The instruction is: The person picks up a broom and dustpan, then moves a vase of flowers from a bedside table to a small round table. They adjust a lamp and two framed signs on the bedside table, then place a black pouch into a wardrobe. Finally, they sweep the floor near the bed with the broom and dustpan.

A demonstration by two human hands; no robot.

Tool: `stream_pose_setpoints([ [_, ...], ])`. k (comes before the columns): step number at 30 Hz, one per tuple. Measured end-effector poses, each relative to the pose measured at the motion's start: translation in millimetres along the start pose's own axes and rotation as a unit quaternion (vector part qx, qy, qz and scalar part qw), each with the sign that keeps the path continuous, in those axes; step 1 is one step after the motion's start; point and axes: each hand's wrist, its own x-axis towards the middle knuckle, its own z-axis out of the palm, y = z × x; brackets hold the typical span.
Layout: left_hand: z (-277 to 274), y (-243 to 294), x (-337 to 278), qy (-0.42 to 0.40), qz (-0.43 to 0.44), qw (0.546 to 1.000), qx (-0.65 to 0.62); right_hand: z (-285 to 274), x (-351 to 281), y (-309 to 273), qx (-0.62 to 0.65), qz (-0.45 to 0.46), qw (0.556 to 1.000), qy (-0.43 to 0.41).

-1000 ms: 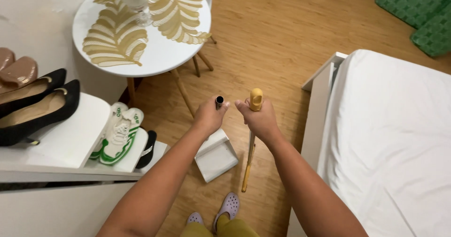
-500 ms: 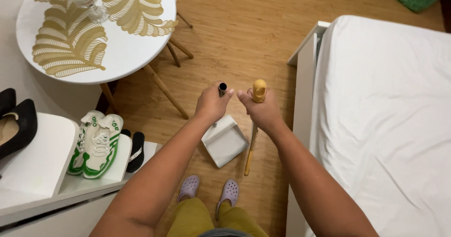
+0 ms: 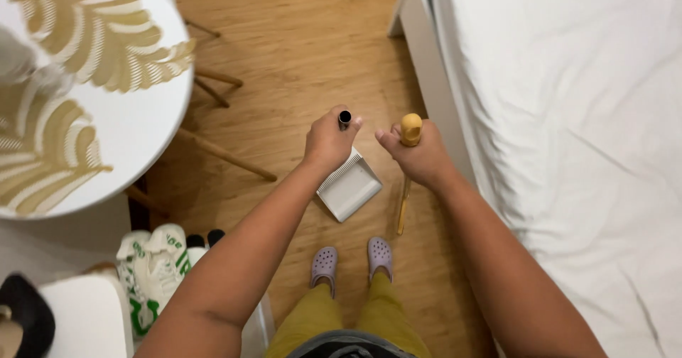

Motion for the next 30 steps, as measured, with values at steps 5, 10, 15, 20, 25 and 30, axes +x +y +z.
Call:
stream_pose_setpoints([
  [5, 25.8, 14.8, -4.4, -0.086, 0.046, 0.995, 0.015, -29.5, -40.3, 23.7, -0.062, 0.026, 0.995, 0.071],
  [10, 65.1, 33.7, -19.8, -0.158, 0.083, 0.983, 0.033, -60.2, -93.0, 41.2, -0.081, 0.098, 0.984, 0.128],
  [15, 104.0, 60.0, -44.5, -0.204, 0.093, 0.974, 0.039, -90.3, -150.0, 39.2, -0.045, 0.151, 0.973, 0.168],
  [20, 137.0, 89.3, -85.6, -0.24, 0.137, 0.959, 0.057, -116.3, -220.7, 70.6, -0.037, 0.176, 0.958, 0.225],
  [25, 179.7, 112.7, -148.3, -0.271, 0.184, 0.944, 0.048, -129.9, -299.7, 95.7, 0.024, 0.191, 0.934, 0.3],
  [30, 231.4, 110.5, -215.4, -0.317, 0.232, 0.919, 0.034, -139.7, -379.5, 119.6, -0.003, 0.307, 0.878, 0.366],
])
